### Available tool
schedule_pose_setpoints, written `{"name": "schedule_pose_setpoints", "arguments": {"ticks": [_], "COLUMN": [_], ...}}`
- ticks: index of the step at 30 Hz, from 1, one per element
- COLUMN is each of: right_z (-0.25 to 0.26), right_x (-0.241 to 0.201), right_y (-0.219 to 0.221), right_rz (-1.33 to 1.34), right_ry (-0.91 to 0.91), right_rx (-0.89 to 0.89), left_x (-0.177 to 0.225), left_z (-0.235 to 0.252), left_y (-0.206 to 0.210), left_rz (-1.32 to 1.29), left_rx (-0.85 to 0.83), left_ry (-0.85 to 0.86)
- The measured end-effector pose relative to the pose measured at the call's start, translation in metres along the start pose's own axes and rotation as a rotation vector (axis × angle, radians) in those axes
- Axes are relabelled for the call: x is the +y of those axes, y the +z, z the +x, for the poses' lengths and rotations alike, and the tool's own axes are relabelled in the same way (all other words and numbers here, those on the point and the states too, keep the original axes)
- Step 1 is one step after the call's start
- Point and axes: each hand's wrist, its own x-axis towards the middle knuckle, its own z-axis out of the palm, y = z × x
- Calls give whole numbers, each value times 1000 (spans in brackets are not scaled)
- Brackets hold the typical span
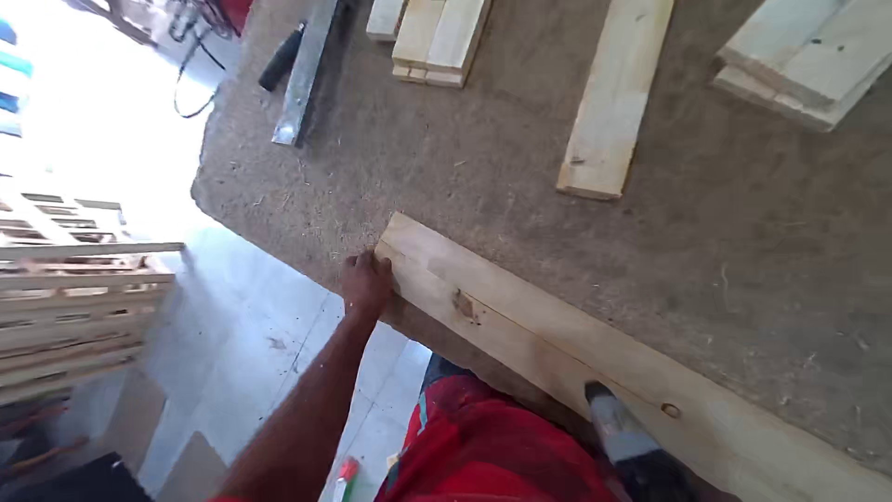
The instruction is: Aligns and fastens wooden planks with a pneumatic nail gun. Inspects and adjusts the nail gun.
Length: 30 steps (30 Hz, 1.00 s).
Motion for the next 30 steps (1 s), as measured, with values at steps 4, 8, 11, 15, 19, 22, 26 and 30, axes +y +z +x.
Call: {"name": "schedule_pose_setpoints", "arguments": {"ticks": [4, 8, 11, 15, 19, 22, 26, 30], "right_z": [64, 118, 143, 159, 169, 172, 171, 167], "right_x": [-119, -208, -228, -243, -247, -253, -260, -245], "right_y": [50, 74, 87, 91, 93, 90, 86, 83], "right_rz": [-134, -252, -293, -320, -288, -285, -262, -245], "right_ry": [-107, -5, 25, 73, 70, 121, 198, 169], "right_rx": [8, -194, -198, -211, -227, -269, -291, -296], "left_x": [-26, -28, -19, -15, -9, 0, 6, 7], "left_z": [0, -9, 4, 22, 25, 30, 34, 32], "left_y": [-14, -13, -17, -17, -18, -21, -21, -22], "left_rz": [-77, -103, -30, 119, 239, 332, 391, 346], "left_rx": [-212, -541, -656, -742, -771, -833, -876, -847], "left_ry": [81, 76, 135, 229, 255, 253, 260, 252]}}
